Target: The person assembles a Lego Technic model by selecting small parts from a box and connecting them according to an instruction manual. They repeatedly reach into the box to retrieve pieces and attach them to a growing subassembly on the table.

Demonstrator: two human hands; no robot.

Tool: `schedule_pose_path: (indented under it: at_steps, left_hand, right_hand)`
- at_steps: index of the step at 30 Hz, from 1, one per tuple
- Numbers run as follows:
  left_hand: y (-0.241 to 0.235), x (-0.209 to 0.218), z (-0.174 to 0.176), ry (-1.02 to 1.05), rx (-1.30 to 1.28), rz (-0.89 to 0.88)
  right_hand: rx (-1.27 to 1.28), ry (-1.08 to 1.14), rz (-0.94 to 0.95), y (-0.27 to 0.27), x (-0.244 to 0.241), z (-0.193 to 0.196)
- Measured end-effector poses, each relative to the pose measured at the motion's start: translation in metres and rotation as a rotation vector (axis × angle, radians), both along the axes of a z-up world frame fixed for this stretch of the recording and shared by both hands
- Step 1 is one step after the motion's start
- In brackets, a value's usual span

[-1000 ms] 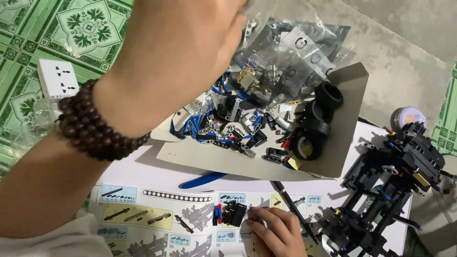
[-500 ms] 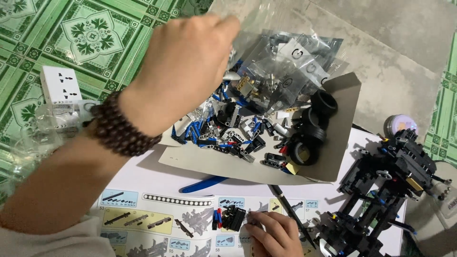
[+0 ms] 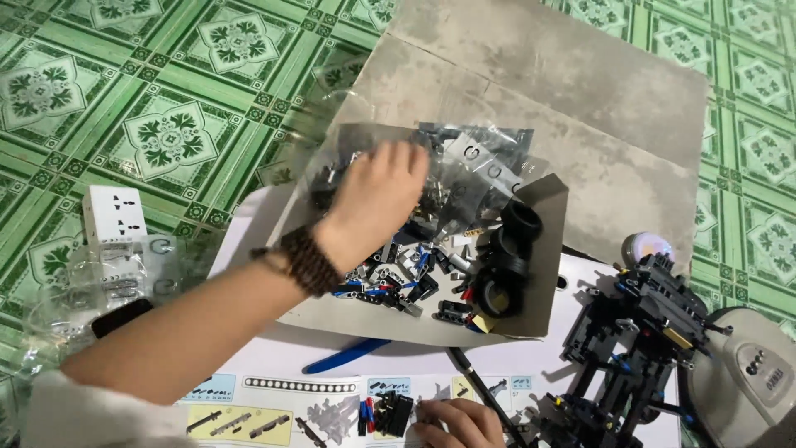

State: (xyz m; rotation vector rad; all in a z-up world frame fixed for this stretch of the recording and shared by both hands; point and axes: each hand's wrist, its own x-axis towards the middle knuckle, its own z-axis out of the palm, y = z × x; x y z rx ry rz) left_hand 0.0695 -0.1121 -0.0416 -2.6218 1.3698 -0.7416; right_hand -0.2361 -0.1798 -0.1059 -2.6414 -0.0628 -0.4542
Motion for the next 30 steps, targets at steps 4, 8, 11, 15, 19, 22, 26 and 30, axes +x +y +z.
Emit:
schedule_pose_path:
  at_steps: [4, 8, 11, 15, 19, 22, 26, 30]
  left_hand:
    - [-0.012, 0.008, 0.032, 0.937, -0.03, 0.148]
    - [-0.016, 0.022, 0.031, 1.141, -0.279, 0.063]
    - [-0.018, 0.018, 0.04, 1.195, -0.309, 0.042]
    - [-0.013, 0.02, 0.054, 1.01, -0.455, -0.272]
    - [-0.007, 0.022, 0.07, 0.799, -0.627, -0.502]
    - [-0.004, 0.023, 0.073, 0.732, -0.678, -0.581]
    - [-0.002, 0.024, 0.07, 0.761, -0.726, -0.602]
    - [0.0, 0.025, 0.068, 0.832, -0.726, -0.555]
  right_hand:
    - [0.003, 0.049, 0.07, -0.005, -0.004, 0.004]
    - [-0.011, 0.1, 0.144, -0.015, -0.01, -0.009]
    - [0.01, 0.097, 0.158, -0.013, -0.008, 0.001]
    - [0.096, 0.18, 0.158, -0.011, -0.006, 0.015]
    - [0.056, 0.13, 0.125, -0.009, -0.005, 0.008]
    - [0.059, 0.097, 0.091, -0.007, -0.004, 0.005]
    - [0.064, 0.08, 0.072, -0.007, -0.004, 0.003]
    - [0.056, 0.113, 0.096, -0.01, -0.006, 0.0]
